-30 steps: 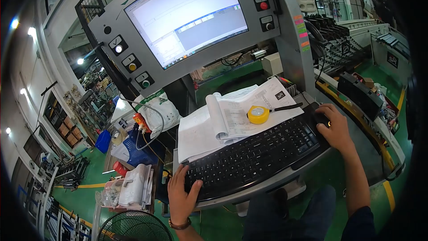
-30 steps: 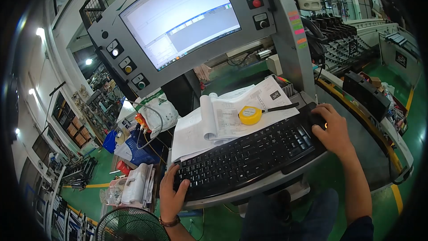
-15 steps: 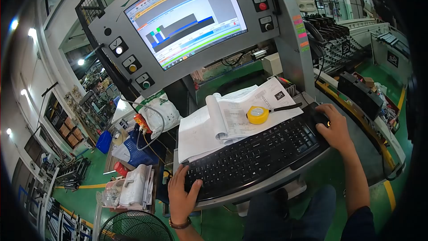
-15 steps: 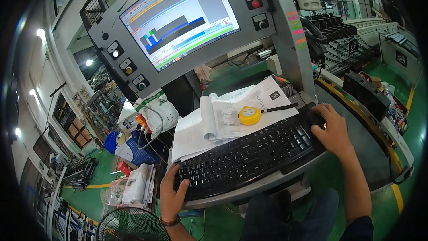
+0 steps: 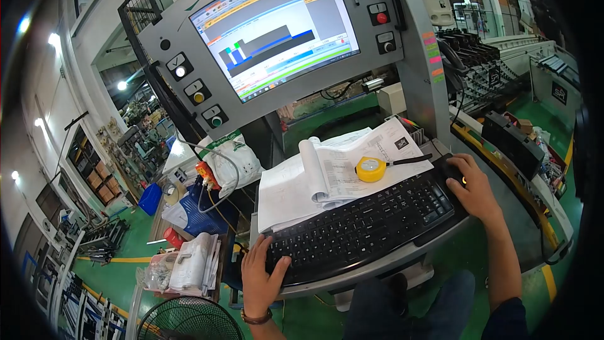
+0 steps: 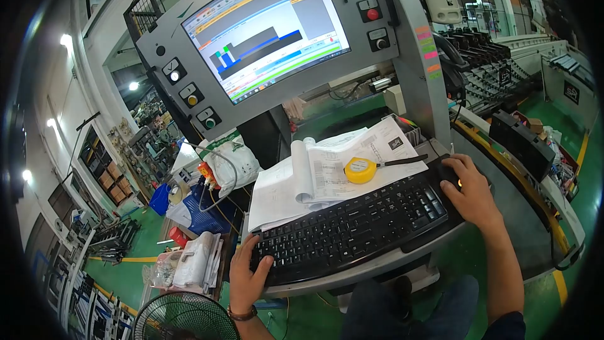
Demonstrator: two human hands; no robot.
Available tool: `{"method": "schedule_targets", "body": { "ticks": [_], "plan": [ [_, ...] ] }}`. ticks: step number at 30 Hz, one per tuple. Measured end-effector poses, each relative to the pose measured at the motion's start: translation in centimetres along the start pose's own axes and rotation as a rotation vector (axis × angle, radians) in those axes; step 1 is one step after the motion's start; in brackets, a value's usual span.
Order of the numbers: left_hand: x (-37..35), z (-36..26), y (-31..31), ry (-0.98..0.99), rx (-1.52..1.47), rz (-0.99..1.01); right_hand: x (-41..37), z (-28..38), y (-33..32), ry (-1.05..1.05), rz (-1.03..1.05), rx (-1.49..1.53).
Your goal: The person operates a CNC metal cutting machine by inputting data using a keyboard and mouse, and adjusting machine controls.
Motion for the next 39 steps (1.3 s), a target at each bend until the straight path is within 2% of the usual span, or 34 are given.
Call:
{"method": "schedule_targets", "body": {
  "ticks": [30, 39],
  "plan": [
    [-0.02, 0.13, 0.03, -0.016, -0.008, 0.007, -0.11, 0.43, 0.22, -0.017, 0.012, -0.026],
    [-0.02, 0.00, -0.03, -0.026, -0.008, 0.010, -0.18, 0.66, -0.45, -0.054, -0.053, -0.051]
  ]
}}
Point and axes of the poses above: each hand's wrist, its own x-axis towards the middle knuckle, its own y-axis out of the palm, z = x × y, the point moved 10 cm from there along x, towards the middle knuckle, and after that the axes turned 9 degrees about x, right-handed, at the moved point
